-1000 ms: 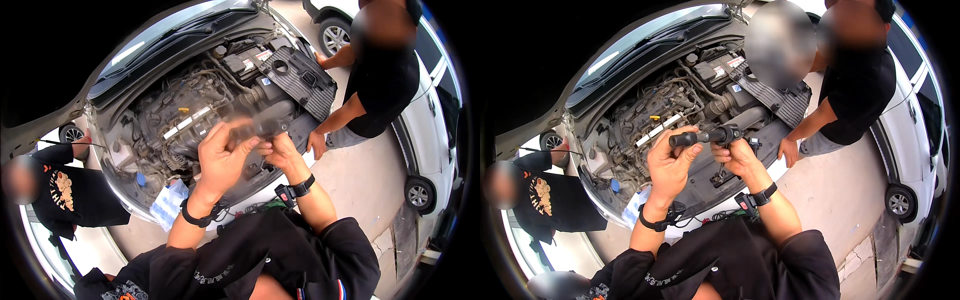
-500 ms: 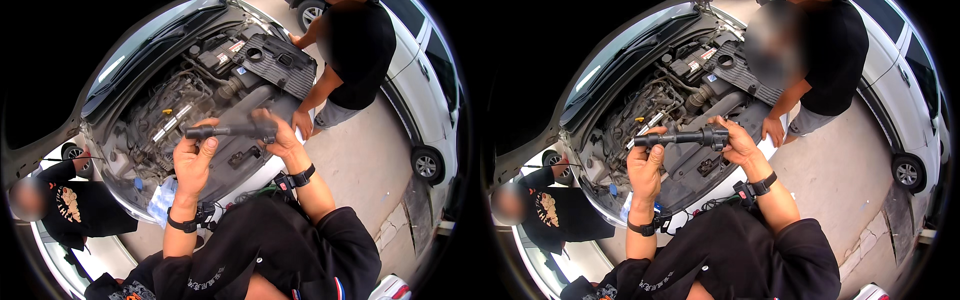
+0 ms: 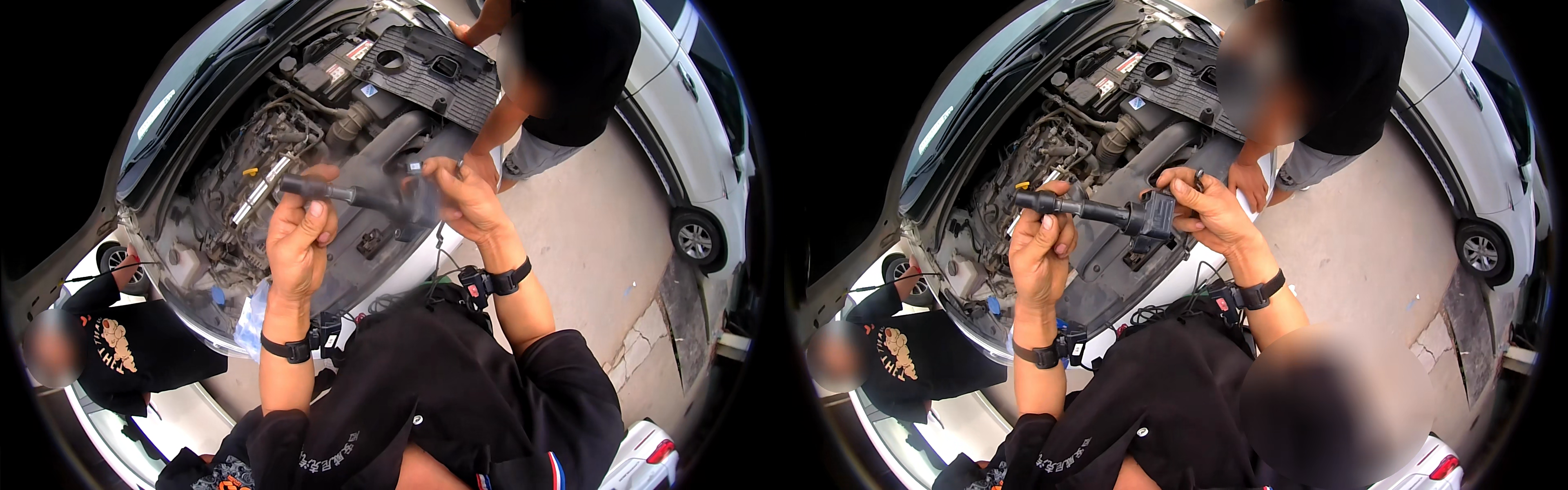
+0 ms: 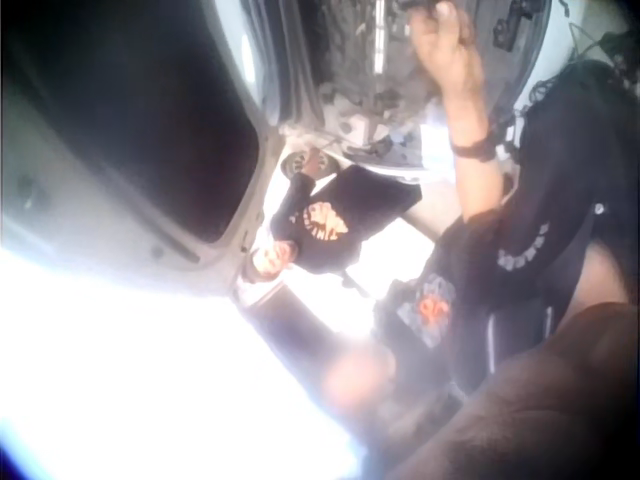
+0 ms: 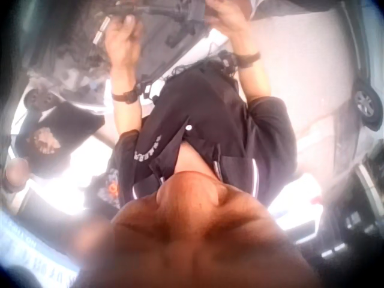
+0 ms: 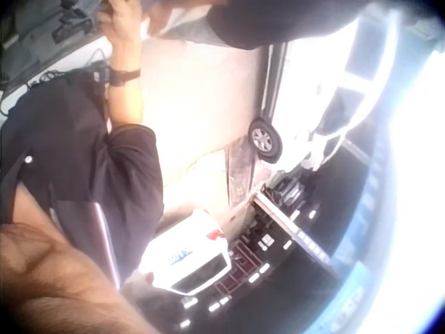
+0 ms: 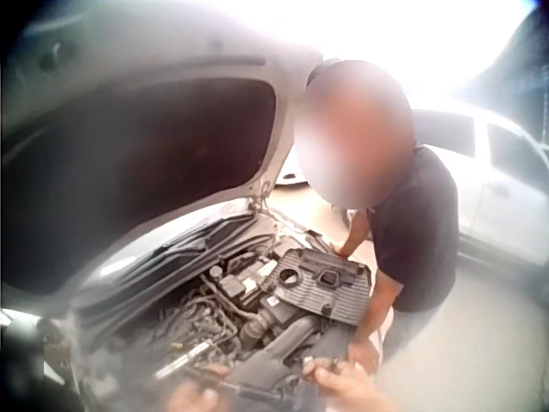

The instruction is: The person removes an old ignition coil from an engine, installs a new one by hand, secures it using a tool, and reconnects the electrical plug.

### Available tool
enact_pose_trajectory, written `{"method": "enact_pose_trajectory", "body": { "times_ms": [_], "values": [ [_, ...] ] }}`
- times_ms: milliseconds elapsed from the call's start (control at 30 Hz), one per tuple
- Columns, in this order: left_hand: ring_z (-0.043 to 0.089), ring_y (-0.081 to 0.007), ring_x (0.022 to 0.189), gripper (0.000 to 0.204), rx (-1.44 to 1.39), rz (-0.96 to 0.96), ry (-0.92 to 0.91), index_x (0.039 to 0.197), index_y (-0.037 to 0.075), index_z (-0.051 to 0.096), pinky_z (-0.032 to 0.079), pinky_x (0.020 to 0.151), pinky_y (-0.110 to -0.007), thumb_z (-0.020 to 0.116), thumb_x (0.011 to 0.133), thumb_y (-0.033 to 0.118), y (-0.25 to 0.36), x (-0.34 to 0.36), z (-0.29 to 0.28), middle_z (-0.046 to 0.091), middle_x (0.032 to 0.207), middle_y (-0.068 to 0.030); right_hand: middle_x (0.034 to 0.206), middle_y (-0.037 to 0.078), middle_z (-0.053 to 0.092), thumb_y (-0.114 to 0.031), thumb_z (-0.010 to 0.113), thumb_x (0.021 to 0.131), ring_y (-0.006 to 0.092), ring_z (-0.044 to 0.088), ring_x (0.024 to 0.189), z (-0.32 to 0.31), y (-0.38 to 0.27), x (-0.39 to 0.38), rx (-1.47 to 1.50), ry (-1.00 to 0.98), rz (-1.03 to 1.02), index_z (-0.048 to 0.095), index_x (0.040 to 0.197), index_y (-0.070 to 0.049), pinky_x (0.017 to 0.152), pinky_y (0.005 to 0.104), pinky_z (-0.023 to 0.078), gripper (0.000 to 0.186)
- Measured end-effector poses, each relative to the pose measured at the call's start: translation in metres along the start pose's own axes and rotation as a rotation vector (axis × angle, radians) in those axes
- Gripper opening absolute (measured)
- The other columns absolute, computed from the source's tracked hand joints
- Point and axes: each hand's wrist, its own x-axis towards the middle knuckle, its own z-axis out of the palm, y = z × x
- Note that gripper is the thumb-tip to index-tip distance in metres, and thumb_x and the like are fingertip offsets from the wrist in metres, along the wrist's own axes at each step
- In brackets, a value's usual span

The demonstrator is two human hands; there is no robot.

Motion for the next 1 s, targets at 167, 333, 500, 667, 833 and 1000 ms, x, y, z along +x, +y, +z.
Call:
{"method": "enact_pose_trajectory", "body": {
  "times_ms": [167, 333, 500, 667, 833, 1000],
  "values": [
    [0.038, -0.0064, 0.064, 0.040, -0.006, 0.015, 0.002, 0.131, -0.005, 0.059, 0.031, 0.059, -0.021, 0.064, 0.101, 0.021, 0.001, 0.003, -0.001, 0.059, 0.097, -0.0007, 0.118, 0.015, 0.071, -0.022, 0.067, 0.102, -0.0017, 0.043, 0.063, 0.006, 0.000, -0.002, -0.161, 0.066, -0.077, 0.066, 0.117, -0.003, 0.048, 0.0143, 0.029, 0.025],
    [0.040, -0.0078, 0.066, 0.039, -0.021, 0.010, 0.020, 0.132, -0.005, 0.058, 0.032, 0.061, -0.023, 0.063, 0.102, 0.020, -0.004, 0.004, -0.006, 0.058, 0.105, -0.0030, 0.116, 0.011, 0.073, -0.018, 0.069, 0.101, -0.0024, 0.036, 0.059, 0.006, -0.001, -0.003, -0.294, 0.065, -0.210, 0.067, 0.120, 0.000, 0.048, 0.0159, 0.028, 0.027],
    [0.042, -0.0091, 0.067, 0.046, -0.042, -0.006, 0.021, 0.139, -0.006, 0.053, 0.032, 0.062, -0.024, 0.063, 0.102, 0.020, -0.010, 0.005, -0.013, 0.052, 0.083, 0.0006, 0.120, 0.011, 0.073, -0.014, 0.071, 0.098, 0.0024, 0.054, 0.075, 0.010, -0.009, -0.010, -0.380, 0.104, -0.218, 0.067, 0.120, 0.002, 0.065, 0.0183, 0.044, 0.027],
    [0.041, -0.0091, 0.067, 0.047, -0.061, -0.020, 0.054, 0.139, -0.006, 0.053, 0.032, 0.062, -0.024, 0.064, 0.101, 0.020, -0.014, 0.008, -0.011, 0.047, 0.080, 0.0019, 0.125, 0.013, 0.071, -0.009, 0.072, 0.097, 0.0135, 0.065, 0.111, 0.016, -0.015, -0.015, -0.449, 0.102, -0.269, 0.066, 0.120, 0.002, 0.096, 0.0257, 0.050, 0.026],
    [0.040, -0.0089, 0.067, 0.047, -0.067, -0.063, 0.042, 0.140, -0.004, 0.054, 0.030, 0.062, -0.024, 0.063, 0.101, 0.020, -0.019, 0.008, -0.011, 0.044, 0.079, 0.0032, 0.127, 0.015, 0.071, -0.011, 0.072, 0.098, 0.0125, 0.065, 0.109, 0.010, -0.012, -0.015, -0.508, 0.103, -0.327, 0.065, 0.120, 0.002, 0.096, 0.0262, 0.050, 0.027],
    [0.039, -0.0064, 0.065, 0.047, -0.026, -0.245, 0.139, 0.141, -0.005, 0.054, 0.030, 0.058, -0.021, 0.060, 0.104, 0.023, -0.036, 0.012, -0.015, 0.043, 0.079, 0.0038, 0.099, 0.006, 0.070, -0.019, 0.070, 0.100, 0.0103, 0.063, 0.088, -0.028, 0.005, -0.004, -0.425, 0.274, -0.189, 0.065, 0.117, 0.001, 0.072, 0.0201, 0.047, 0.027]
  ]
}}
